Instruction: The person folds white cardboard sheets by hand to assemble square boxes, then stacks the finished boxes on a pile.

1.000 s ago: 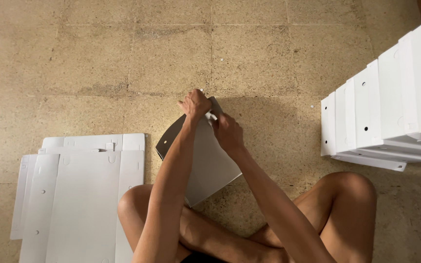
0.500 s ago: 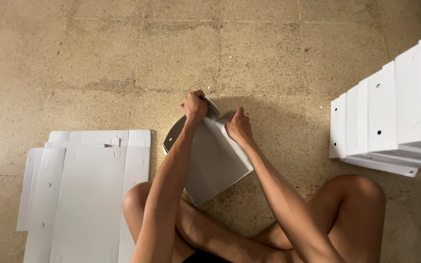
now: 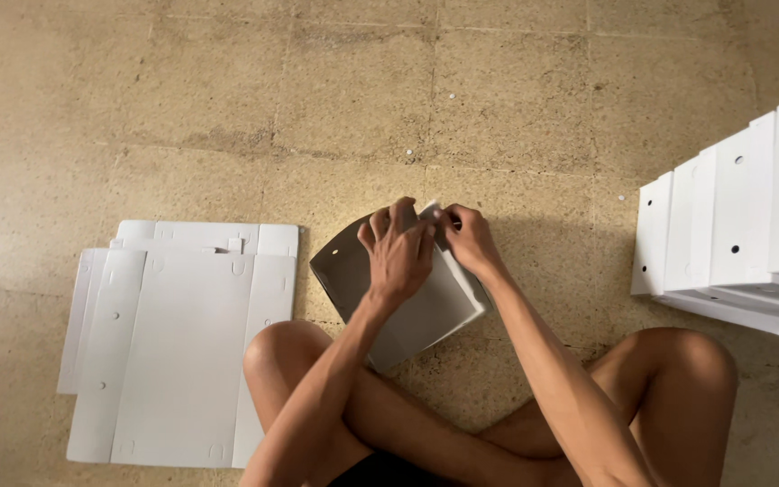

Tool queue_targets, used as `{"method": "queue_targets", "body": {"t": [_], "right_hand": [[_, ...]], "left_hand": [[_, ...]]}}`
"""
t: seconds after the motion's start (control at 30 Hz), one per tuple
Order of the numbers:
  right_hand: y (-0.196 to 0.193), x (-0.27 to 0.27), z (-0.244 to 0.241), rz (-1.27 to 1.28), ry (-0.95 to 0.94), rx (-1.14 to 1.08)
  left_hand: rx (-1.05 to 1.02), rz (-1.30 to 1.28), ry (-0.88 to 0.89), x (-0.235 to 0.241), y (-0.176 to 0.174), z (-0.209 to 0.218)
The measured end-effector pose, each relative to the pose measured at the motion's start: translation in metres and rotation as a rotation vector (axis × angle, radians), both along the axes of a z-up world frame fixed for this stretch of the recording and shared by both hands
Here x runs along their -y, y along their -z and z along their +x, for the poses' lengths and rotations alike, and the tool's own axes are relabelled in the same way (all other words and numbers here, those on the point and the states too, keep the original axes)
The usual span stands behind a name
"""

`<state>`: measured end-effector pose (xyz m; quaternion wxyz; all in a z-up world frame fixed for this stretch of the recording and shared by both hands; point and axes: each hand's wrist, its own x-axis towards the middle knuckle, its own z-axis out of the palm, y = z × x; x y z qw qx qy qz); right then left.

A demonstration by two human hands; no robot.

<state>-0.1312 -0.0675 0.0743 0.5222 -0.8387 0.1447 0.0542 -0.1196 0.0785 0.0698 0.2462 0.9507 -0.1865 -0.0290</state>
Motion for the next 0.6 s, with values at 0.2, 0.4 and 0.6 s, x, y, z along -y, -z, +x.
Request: {"method": "queue_targets", "body": {"t": [0.2,0.4,0.6], "right_hand": [[0.037,0.007,0.001,0.088,0.118,-0.047],[0.019,-0.004,0.003,0.111,0.097,-0.059],[-0.005,-0.013,0.002,0.038,0.088,-0.131]], "left_hand": [[-0.115,-0.736,-0.261,0.008,0.055,-0.01],[-0.555,-0.903,-0.573,0.016,0.03,0.005],[-0.667,-1.172,-0.682,0.024,0.058,0.026]]}}
